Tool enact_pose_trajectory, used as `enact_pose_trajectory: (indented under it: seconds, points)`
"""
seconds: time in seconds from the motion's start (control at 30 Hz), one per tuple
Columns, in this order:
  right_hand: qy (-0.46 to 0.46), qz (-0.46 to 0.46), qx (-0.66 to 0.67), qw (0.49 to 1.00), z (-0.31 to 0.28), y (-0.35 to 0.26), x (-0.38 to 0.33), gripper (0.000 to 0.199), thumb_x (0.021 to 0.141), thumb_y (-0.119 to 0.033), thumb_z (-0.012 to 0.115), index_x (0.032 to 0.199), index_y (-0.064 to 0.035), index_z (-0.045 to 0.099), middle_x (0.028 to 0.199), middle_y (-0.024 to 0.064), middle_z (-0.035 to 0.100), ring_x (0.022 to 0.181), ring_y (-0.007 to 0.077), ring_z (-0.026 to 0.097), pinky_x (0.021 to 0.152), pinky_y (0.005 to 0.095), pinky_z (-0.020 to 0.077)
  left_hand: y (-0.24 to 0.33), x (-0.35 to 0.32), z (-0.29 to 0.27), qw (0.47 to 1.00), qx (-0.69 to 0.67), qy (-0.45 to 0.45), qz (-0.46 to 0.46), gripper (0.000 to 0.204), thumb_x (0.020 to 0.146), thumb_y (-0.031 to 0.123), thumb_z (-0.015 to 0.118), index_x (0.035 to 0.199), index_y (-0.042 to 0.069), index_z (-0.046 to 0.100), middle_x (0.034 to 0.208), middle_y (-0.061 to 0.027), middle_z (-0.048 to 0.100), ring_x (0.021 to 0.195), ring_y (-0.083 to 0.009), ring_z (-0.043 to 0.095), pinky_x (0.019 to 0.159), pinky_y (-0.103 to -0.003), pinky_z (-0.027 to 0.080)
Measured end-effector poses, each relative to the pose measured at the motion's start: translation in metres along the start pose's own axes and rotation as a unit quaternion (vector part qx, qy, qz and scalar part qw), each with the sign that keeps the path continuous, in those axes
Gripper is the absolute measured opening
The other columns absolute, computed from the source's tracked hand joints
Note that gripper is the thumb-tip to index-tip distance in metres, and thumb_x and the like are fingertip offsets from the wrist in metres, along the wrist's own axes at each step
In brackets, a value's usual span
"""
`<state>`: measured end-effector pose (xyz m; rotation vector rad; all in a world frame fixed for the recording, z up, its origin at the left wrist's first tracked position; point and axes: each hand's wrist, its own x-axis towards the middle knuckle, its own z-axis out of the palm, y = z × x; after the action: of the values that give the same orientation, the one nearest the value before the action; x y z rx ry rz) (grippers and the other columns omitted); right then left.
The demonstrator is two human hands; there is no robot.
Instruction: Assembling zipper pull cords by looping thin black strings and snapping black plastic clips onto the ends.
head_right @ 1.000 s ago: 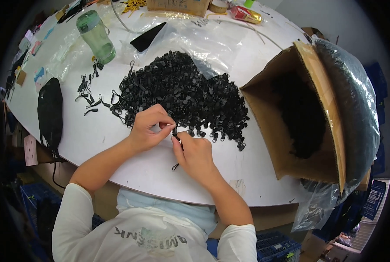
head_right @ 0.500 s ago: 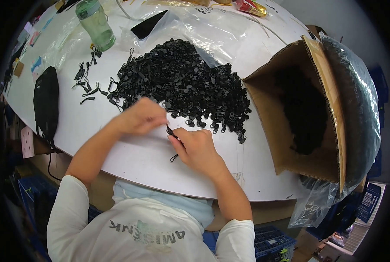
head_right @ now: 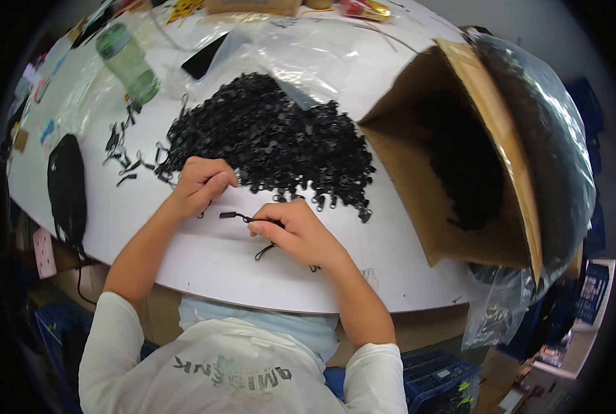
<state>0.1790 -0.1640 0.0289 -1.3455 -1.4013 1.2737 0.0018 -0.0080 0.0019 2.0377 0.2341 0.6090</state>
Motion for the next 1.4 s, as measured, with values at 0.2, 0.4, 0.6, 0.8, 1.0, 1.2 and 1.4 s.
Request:
enact_pose_trajectory:
  seconds: [0.2,0.4,0.6,0.8,1.0,1.2,1.4]
  points:
    - [-0.113,0.020,-0.062,0.991,-0.030,0.001,-0.006,0.021,0.088,-0.019,0.060,0.084,0.0012,0.065,0.067,0.0101,0.062,0.058,0.0147,0.054,0.056,0.0274,0.0425,0.003,0.000,0.003,0.997,0.058,0.044,-0.001,0.013,0.084,0.011,0.061,0.076,0.001,0.061,0.059,-0.0067,0.055,0.049,-0.0139,0.050,0.048,-0.026,0.038]
    - [0.462,-0.196,0.374,0.780,-0.085,0.011,-0.032,0.029,0.095,-0.026,0.051,0.095,0.0006,0.062,0.052,-0.0029,0.037,0.043,0.0060,0.032,0.045,0.0227,0.0270,0.002,-0.002,0.002,0.999,-0.008,0.033,-0.021,0.017,0.089,0.014,0.057,0.081,0.000,0.061,0.060,-0.0067,0.054,0.050,-0.0137,0.049,0.048,-0.026,0.038]
    - [0.583,-0.180,0.379,0.696,-0.098,0.040,-0.030,0.036,0.100,-0.029,0.041,0.098,0.0019,0.059,0.051,-0.0032,0.030,0.040,0.0072,0.024,0.043,0.0241,0.0233,0.006,0.001,0.012,0.999,0.022,0.032,0.010,0.021,0.090,0.017,0.050,0.083,0.001,0.061,0.052,-0.0030,0.049,0.044,-0.0110,0.047,0.045,-0.025,0.036]
    - [0.394,-0.061,0.345,0.850,-0.044,0.029,0.000,0.025,0.093,-0.017,0.041,0.094,0.0021,0.057,0.054,0.0016,0.041,0.042,0.0099,0.028,0.045,0.0248,0.0258,0.000,-0.002,0.015,0.999,0.034,-0.007,-0.005,0.016,0.088,0.016,0.056,0.082,0.002,0.060,0.057,-0.0080,0.052,0.050,-0.0214,0.051,0.050,-0.030,0.041]
    - [0.284,-0.041,0.417,0.862,-0.018,0.008,0.020,0.025,0.075,-0.007,0.036,0.093,0.0015,0.050,0.069,0.0117,0.054,0.052,0.0135,0.039,0.051,0.0270,0.0327,0.004,-0.002,0.018,0.990,0.118,0.028,0.077,0.017,0.085,0.020,0.063,0.078,0.005,0.059,0.059,-0.0082,0.054,0.052,-0.0255,0.054,0.049,-0.034,0.042]
    - [0.220,-0.011,0.436,0.873,0.015,-0.009,0.039,0.012,0.074,0.000,0.035,0.078,-0.0014,0.045,0.070,0.0145,0.053,0.048,0.0128,0.037,0.049,0.0275,0.0313,-0.002,-0.007,0.018,0.991,0.085,0.067,0.082,0.017,0.083,0.020,0.065,0.078,0.006,0.059,0.058,-0.0082,0.054,0.051,-0.0263,0.054,0.048,-0.035,0.041]
    - [0.247,-0.087,0.488,0.833,0.034,-0.004,0.050,0.009,0.076,-0.002,0.036,0.079,-0.0036,0.045,0.070,0.0113,0.052,0.048,0.0120,0.033,0.050,0.0270,0.0294,0.002,-0.004,0.014,0.997,0.013,0.065,0.035,0.021,0.082,0.022,0.065,0.081,0.002,0.059,0.060,-0.0071,0.056,0.052,-0.0192,0.057,0.048,-0.029,0.043]
